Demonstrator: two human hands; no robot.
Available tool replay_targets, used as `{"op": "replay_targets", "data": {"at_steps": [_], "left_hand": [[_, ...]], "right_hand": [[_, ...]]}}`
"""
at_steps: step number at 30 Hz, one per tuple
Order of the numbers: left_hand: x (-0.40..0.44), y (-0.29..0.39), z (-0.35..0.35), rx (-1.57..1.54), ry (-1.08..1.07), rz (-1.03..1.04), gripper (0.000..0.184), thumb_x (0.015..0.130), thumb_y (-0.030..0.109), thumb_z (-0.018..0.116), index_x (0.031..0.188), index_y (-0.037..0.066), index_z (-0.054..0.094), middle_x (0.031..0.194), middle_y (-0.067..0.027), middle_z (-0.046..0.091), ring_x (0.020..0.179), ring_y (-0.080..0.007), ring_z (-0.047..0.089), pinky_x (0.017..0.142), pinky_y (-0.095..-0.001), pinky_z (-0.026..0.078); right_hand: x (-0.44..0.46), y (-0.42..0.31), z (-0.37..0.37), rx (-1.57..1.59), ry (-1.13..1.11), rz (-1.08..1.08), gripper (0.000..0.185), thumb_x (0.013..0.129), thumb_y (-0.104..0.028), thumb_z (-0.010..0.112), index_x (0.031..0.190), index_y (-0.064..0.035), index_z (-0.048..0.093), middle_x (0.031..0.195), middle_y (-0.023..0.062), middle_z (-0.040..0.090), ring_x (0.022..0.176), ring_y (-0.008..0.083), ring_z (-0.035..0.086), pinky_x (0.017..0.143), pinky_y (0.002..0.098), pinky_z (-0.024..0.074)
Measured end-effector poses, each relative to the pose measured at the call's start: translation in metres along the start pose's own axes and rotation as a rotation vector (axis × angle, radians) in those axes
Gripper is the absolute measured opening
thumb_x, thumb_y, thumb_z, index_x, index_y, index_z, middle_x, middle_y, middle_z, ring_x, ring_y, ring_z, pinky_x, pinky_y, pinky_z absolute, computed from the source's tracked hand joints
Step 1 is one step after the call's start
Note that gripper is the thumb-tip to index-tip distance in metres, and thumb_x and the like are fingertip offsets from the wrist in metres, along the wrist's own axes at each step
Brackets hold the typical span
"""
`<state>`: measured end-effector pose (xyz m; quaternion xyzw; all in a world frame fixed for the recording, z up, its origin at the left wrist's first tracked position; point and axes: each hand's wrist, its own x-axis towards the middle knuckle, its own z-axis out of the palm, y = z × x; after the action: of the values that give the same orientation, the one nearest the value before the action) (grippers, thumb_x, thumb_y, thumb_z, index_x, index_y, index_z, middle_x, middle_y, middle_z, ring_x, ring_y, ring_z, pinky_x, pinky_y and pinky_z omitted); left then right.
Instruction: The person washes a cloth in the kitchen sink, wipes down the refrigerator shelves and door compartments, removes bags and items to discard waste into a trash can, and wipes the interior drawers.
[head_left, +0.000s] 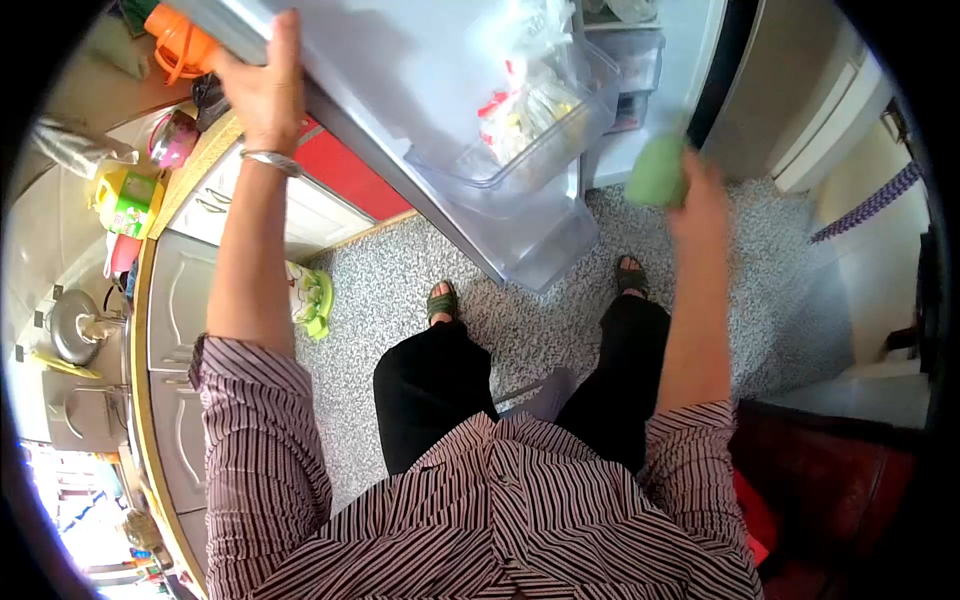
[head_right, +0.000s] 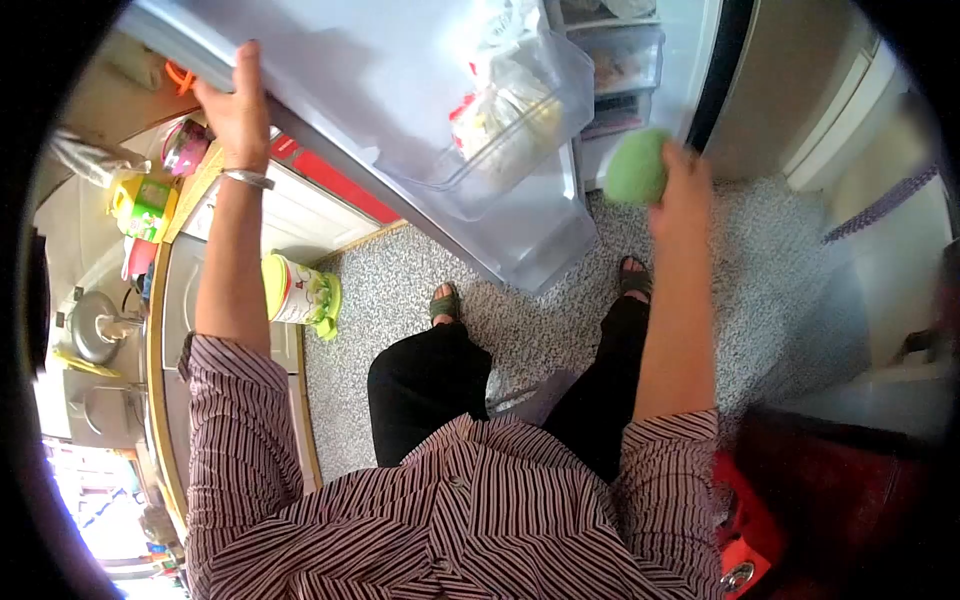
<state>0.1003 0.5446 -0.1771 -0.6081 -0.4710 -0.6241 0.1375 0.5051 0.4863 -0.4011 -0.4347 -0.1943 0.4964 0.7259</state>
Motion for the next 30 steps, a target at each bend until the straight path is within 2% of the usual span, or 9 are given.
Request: {"op": "replay_targets", "data": {"at_steps": [5, 10, 12, 16, 19, 21, 25, 27, 30], "left_hand": [[0.002, -0.004, -0.006, 0.009, -0.016, -0.139, 0.082, 0.087, 0.038, 0.073, 0.132, -0.015, 0.029, 0.126, -0.0209, 0.056, 0.116, -0.0235, 0.053, 0.106, -0.035, 0.037], [0.001, -0.003, -0.018, -0.123, -0.015, -0.204, 0.051, 0.098, 0.038, 0.054, 0.129, -0.003, 0.053, 0.139, -0.0167, 0.051, 0.134, -0.0241, 0.043, 0.114, -0.0377, 0.029], [0.001, 0.002, -0.025, -0.195, -0.074, -0.268, 0.055, 0.1, 0.039, 0.049, 0.137, -0.001, 0.045, 0.139, -0.0125, 0.049, 0.131, -0.0232, 0.041, 0.115, -0.0392, 0.026], [-0.012, 0.026, -0.024, -0.021, -0.04, -0.224, 0.076, 0.096, 0.061, 0.043, 0.144, 0.002, 0.033, 0.147, -0.013, 0.038, 0.133, -0.0263, 0.037, 0.115, -0.0406, 0.025], [-0.001, 0.024, -0.045, 0.079, -0.115, -0.272, 0.083, 0.089, 0.071, 0.042, 0.135, 0.001, 0.041, 0.129, -0.0148, 0.049, 0.119, -0.0225, 0.05, 0.097, -0.0402, 0.046], [0.005, 0.026, -0.043, 0.055, -0.144, -0.321, 0.089, 0.088, 0.069, 0.041, 0.144, 0.002, 0.033, 0.141, -0.0225, 0.039, 0.133, -0.0337, 0.038, 0.111, -0.0472, 0.034], [0.005, 0.043, -0.039, 0.053, -0.045, -0.26, 0.071, 0.09, 0.065, 0.043, 0.126, 0.003, 0.048, 0.12, -0.0111, 0.054, 0.114, -0.0231, 0.054, 0.096, -0.0407, 0.049], [0.004, 0.044, -0.039, 0.046, -0.093, -0.277, 0.07, 0.09, 0.063, 0.043, 0.127, 0.003, 0.047, 0.124, -0.0115, 0.053, 0.117, -0.0249, 0.053, 0.098, -0.0407, 0.046], [0.008, 0.043, -0.045, 0.094, -0.011, -0.32, 0.074, 0.089, 0.065, 0.041, 0.129, 0.002, 0.047, 0.129, -0.0119, 0.051, 0.124, -0.026, 0.048, 0.103, -0.042, 0.041]], "right_hand": [[0.002, 0.187, -0.07, -0.029, 0.208, 0.628, 0.042, 0.088, -0.012, 0.061, 0.125, 0.0052, 0.05, 0.119, 0.0204, 0.058, 0.103, 0.0354, 0.062, 0.084, 0.0514, 0.054], [0.002, 0.269, -0.055, 0.032, 0.118, 0.675, 0.042, 0.081, -0.001, 0.063, 0.121, 0.0025, 0.05, 0.112, 0.0163, 0.058, 0.097, 0.0318, 0.062, 0.078, 0.048, 0.0545], [0.013, 0.289, -0.046, 0.125, 0.127, 0.705, 0.044, 0.08, 0.0, 0.064, 0.121, 0.0018, 0.05, 0.11, 0.0151, 0.058, 0.096, 0.0303, 0.062, 0.077, 0.0472, 0.0541], [0.049, 0.309, -0.017, 0.213, 0.244, 0.484, 0.043, 0.076, 0.002, 0.066, 0.117, 0.0033, 0.051, 0.107, 0.0151, 0.058, 0.093, 0.0268, 0.062, 0.079, 0.0382, 0.0535], [0.083, 0.306, -0.007, 0.274, 0.232, 0.559, 0.045, 0.077, 0.002, 0.067, 0.119, 0.0022, 0.051, 0.111, 0.0137, 0.059, 0.094, 0.024, 0.062, 0.08, 0.0358, 0.0533], [0.087, 0.299, -0.001, 0.389, 0.138, 0.64, 0.046, 0.078, 0.002, 0.067, 0.121, 0.0017, 0.05, 0.112, 0.0134, 0.059, 0.095, 0.0229, 0.062, 0.081, 0.035, 0.0533], [0.059, 0.223, 0.045, 0.256, 0.023, 0.321, 0.043, 0.08, -0.001, 0.068, 0.12, -0.0007, 0.052, 0.113, 0.013, 0.059, 0.094, 0.023, 0.063, 0.081, 0.0321, 0.0532], [0.038, 0.205, 0.081, 0.221, -0.123, 0.01, 0.042, 0.078, -0.003, 0.069, 0.118, -0.0031, 0.053, 0.109, 0.0116, 0.058, 0.096, 0.0243, 0.06, 0.08, 0.0349, 0.0518], [0.016, 0.21, 0.119, 0.441, -0.221, 0.01, 0.044, 0.076, -0.004, 0.071, 0.116, -0.0051, 0.053, 0.105, 0.0119, 0.056, 0.1, 0.0265, 0.056, 0.082, 0.0402, 0.0484]]}}
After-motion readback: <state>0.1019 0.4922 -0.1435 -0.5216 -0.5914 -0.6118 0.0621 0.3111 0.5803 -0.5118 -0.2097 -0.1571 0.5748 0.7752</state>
